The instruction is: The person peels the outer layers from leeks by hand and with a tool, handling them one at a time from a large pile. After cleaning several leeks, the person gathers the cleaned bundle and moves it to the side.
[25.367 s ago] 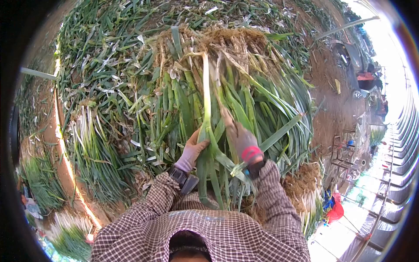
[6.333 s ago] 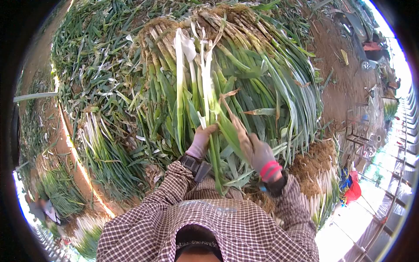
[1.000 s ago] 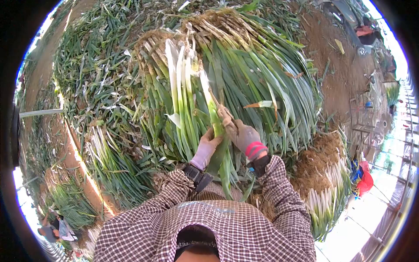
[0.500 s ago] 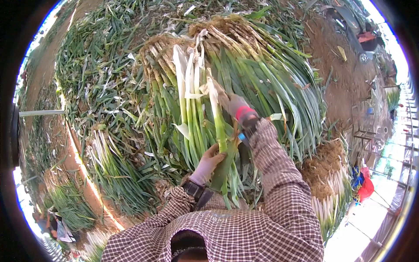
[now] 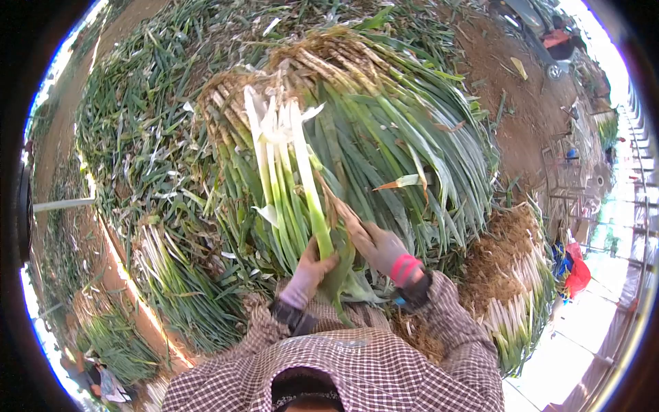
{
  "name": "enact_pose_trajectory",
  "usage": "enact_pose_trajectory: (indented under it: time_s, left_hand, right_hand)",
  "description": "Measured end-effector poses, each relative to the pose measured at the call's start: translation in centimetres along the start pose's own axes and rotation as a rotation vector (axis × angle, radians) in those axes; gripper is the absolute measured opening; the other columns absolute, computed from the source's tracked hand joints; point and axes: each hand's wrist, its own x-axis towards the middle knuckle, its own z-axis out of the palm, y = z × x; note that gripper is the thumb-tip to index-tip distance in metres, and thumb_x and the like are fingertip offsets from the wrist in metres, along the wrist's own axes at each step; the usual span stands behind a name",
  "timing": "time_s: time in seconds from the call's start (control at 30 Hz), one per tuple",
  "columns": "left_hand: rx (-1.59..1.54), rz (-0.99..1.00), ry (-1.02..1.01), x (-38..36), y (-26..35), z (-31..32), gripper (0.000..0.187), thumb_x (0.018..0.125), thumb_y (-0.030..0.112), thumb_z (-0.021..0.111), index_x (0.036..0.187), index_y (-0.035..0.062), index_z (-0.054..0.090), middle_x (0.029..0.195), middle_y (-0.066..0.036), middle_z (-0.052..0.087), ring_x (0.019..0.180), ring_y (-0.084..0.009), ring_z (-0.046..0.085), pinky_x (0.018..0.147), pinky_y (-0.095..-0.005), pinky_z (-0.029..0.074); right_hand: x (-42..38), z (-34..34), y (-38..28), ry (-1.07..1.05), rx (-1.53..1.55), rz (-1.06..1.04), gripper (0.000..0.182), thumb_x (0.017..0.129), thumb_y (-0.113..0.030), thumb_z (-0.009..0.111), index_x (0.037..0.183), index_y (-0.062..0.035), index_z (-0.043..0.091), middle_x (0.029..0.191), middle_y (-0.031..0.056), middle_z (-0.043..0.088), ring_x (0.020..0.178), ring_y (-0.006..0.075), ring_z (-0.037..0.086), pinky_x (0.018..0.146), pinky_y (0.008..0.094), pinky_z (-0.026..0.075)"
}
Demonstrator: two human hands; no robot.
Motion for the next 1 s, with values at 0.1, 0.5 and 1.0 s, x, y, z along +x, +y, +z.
enact_pose_trajectory:
  time_s: [0.1, 0.5, 1.0]
  left_hand:
    - [0.03, 0.042, 0.045, -2.3, -3.3, 0.1, 0.064, 0.085, 0.0, 0.069, 0.142, 0.002, 0.039, 0.123, -0.006, 0.057, 0.111, -0.017, 0.055, 0.095, -0.0294, 0.046]
    - [0.68, 0.648, 0.4, 17.4, 6.9, 5.5, 0.039, 0.088, 0.012, 0.064, 0.122, -0.0056, 0.056, 0.113, -0.021, 0.064, 0.104, -0.0317, 0.063, 0.091, -0.0368, 0.048]
    - [1.389, 0.011, 0.742, 47.4, 11.4, 10.7, 0.039, 0.094, 0.02, 0.051, 0.129, 0.0034, 0.055, 0.125, -0.019, 0.06, 0.11, -0.0286, 0.061, 0.096, -0.0315, 0.046]
  right_hand:
    - [6.8, 1.5, -0.3, 0.047, 0.049, -0.078, 0.038, 0.095, -0.04, 0.053, 0.103, -0.0029, 0.059, 0.082, 0.0262, 0.064, 0.081, 0.0451, 0.063, 0.068, 0.0475, 0.047]
    - [1.2, -4.6, 7.3, 0.21, 0.218, 0.128, 0.039, 0.095, -0.037, 0.054, 0.116, -0.0045, 0.055, 0.089, 0.0252, 0.064, 0.085, 0.0408, 0.066, 0.068, 0.044, 0.049]
    - [-13.2, 2.0, 14.3, 0.455, 0.45, 0.434, 0.043, 0.095, -0.03, 0.057, 0.12, 0.0044, 0.056, 0.087, 0.0083, 0.066, 0.071, 0.013, 0.058, 0.065, 0.0294, 0.047]
